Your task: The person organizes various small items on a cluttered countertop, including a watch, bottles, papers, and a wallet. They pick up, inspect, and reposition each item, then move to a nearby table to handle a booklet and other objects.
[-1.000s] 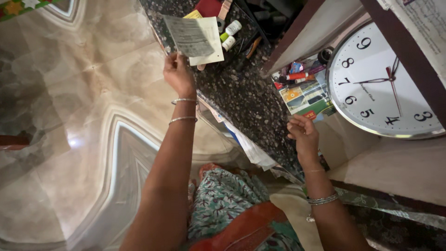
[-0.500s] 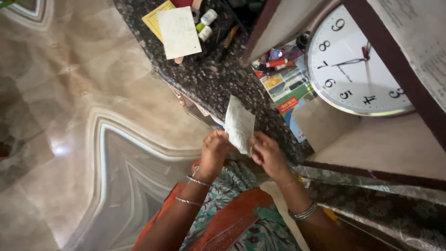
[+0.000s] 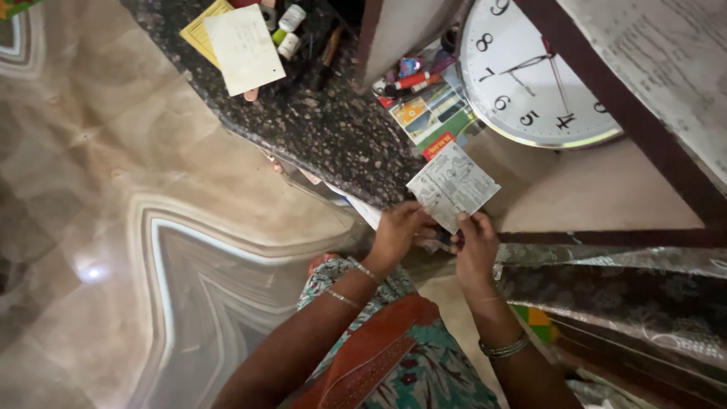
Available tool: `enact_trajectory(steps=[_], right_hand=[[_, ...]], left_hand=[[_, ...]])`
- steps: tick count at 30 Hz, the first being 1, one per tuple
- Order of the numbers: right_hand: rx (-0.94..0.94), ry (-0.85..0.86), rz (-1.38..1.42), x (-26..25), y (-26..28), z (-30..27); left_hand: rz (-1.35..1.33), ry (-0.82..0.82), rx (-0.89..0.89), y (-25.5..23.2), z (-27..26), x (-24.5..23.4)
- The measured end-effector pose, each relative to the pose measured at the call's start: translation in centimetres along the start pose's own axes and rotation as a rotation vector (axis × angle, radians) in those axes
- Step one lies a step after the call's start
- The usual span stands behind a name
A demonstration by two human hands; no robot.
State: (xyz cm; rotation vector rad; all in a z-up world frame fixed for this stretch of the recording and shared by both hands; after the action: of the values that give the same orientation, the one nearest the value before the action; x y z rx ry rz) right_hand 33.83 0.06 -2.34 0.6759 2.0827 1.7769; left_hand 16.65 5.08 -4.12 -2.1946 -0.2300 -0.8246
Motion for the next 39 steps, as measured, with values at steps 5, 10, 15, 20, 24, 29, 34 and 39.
enact_trajectory(steps=[5, 10, 15, 20, 24, 29, 34, 39], right_hand=[[-0.007, -0.049, 0.06, -0.3, 1.2, -1.3], [0.084, -0.042, 0.067, -1.1, 0.8, -3.6], [-0.025, -0.002, 0.051, -2.4, 1.4, -5.5], [-0.093, -0.009, -0.077, -2.8, 3.9, -6.3], [-0.124, 0.029, -0.011, -1.9, 4.7, -6.1], [-0.109, 0.083, 0.035, -0.1, 3.9, -4.8], [-0.071, 0.157, -0.005, 2.3, 2.7, -2.6], [-0.082, 0.289, 0.024, 7.0, 2.2, -0.8]], left_hand=[[0.215, -0.218, 0.012, 0.0, 3.2, 1.3], [0.188, -0.165, -0.016, 0.5, 7.1, 3.7], [0.282, -0.049, 0.022, 1.6, 10.7, 5.6], [0.404, 0.01, -0.067, 2.8, 11.8, 7.2], [0.789, -0.15, -0.075, 0.4, 10.6, 7.9], [0.623, -0.158, -0.1, -2.0, 6.9, 6.3], [0.69, -0.435, 0.321, -9.9, 2.5, 0.0], [0.538, -0.889, 0.817, -21.4, -3.8, -9.0]])
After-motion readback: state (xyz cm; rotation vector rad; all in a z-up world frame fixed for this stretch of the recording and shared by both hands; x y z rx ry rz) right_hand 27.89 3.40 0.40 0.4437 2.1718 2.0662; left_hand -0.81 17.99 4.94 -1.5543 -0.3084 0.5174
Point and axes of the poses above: each hand's wrist, its own z-axis towards the middle knuckle, its own x-axis out of the palm, y = z × x, the point moved 9 cm from there along z, towards the middle knuckle, and after that the axes turned 12 degrees about -x, right-handed, at the moved point
